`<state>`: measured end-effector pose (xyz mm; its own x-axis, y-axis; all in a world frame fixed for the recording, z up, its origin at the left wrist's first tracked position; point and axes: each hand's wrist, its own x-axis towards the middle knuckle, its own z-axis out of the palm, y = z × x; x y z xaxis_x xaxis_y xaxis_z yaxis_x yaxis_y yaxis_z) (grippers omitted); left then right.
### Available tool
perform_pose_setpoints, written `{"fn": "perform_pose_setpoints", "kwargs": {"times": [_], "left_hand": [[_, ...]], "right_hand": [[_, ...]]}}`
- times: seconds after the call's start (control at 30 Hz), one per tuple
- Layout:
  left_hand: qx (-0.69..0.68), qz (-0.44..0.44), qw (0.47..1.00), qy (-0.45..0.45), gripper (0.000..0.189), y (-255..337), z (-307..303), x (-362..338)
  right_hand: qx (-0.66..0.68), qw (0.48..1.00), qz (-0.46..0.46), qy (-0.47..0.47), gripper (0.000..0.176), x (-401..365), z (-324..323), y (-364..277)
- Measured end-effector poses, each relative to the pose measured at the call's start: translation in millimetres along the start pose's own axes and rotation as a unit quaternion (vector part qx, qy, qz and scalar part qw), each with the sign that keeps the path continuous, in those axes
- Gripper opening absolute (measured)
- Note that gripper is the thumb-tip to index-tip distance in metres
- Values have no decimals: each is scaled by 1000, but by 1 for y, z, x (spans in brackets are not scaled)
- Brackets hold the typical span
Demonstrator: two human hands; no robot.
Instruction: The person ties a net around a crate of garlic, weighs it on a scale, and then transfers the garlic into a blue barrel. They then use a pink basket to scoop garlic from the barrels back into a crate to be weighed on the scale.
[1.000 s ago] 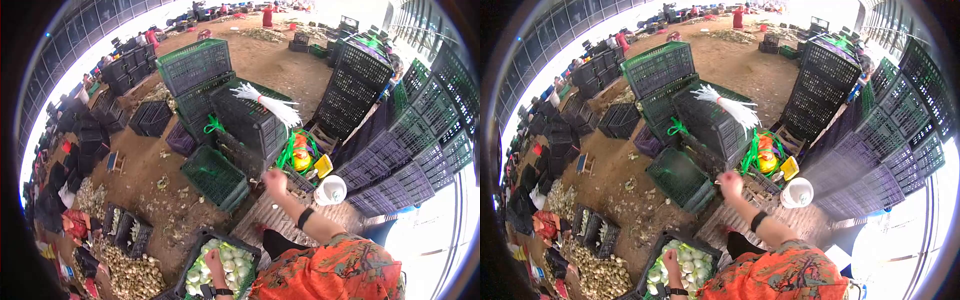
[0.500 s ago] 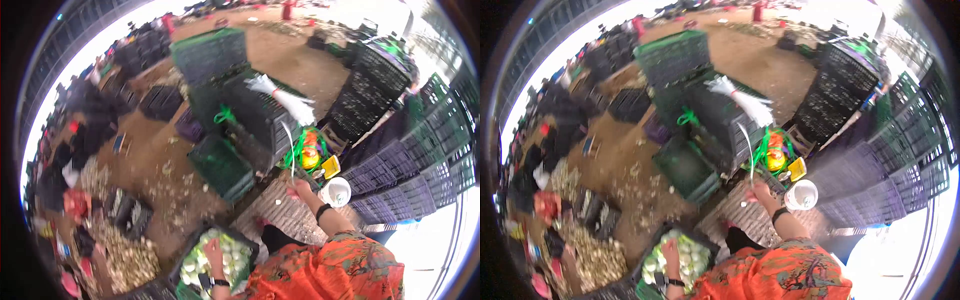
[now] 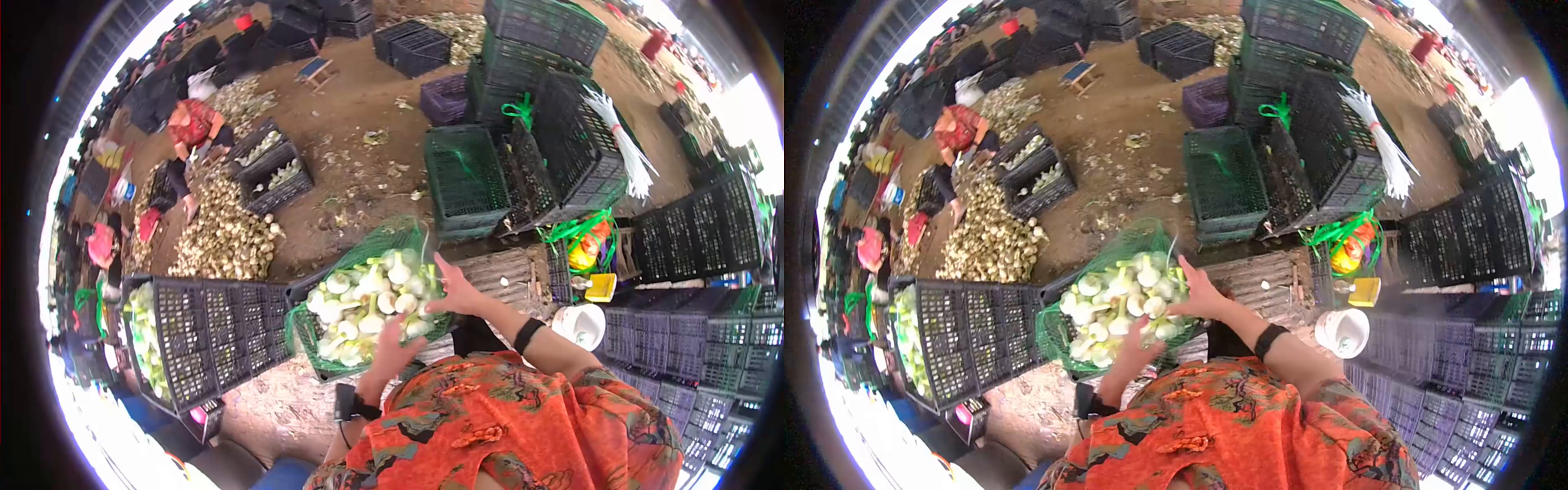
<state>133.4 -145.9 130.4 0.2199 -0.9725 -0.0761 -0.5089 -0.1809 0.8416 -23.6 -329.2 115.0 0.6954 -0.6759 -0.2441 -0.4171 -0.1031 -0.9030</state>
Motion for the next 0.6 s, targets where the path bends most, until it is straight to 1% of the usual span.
{"fn": "perform_pose_setpoints", "kwargs": {"times": [0.03,0.07,0.1,0.13,0.17,0.2,0.23,0.3,0.33,0.37,0.4,0.43,0.47,0.5,0.53,0.57,0.6], "left_hand": [[59,0,997,-40,74,12,7,-9],[118,-3,990,-78,81,25,13,-15],[119,-11,991,-62,81,20,21,-20],[138,-60,985,-85,81,10,30,-24],[153,-110,976,-109,80,10,33,-26],[143,-184,961,-146,56,5,33,-21],[138,-197,961,-137,56,2,31,-23],[66,-76,993,-61,26,-6,24,-30],[38,-20,997,59,13,4,17,-27],[38,-24,997,66,13,10,5,-21],[17,-20,993,112,12,17,-8,-12],[-4,-13,987,157,11,21,-17,-3],[-3,-11,987,162,11,23,-23,7],[36,8,978,206,10,25,-29,16],[73,25,966,247,10,26,-29,22],[70,27,966,249,10,23,-24,26],[-78,-74,970,218,11,16,-16,32]], "right_hand": [[-187,981,-52,13,122,6,9,-12],[-198,979,-36,-12,136,15,16,-18],[-201,978,-49,-24,136,27,22,-20],[-178,981,-29,64,134,42,30,-17],[-154,977,-9,149,132,52,31,-38],[74,987,124,72,129,61,20,-57],[191,961,196,43,126,74,18,-63],[221,965,122,71,128,93,24,-63],[131,981,24,142,99,90,34,-71],[130,982,21,134,99,97,34,-60],[-62,995,20,75,72,106,27,-46],[-252,967,16,15,48,114,22,-38],[-215,972,-17,92,24,110,19,-50],[-218,971,-23,93,24,108,12,-62],[-79,989,-24,122,22,105,3,-69],[62,987,-24,150,19,103,-4,-72],[123,979,-26,163,18,105,-12,-73]]}}
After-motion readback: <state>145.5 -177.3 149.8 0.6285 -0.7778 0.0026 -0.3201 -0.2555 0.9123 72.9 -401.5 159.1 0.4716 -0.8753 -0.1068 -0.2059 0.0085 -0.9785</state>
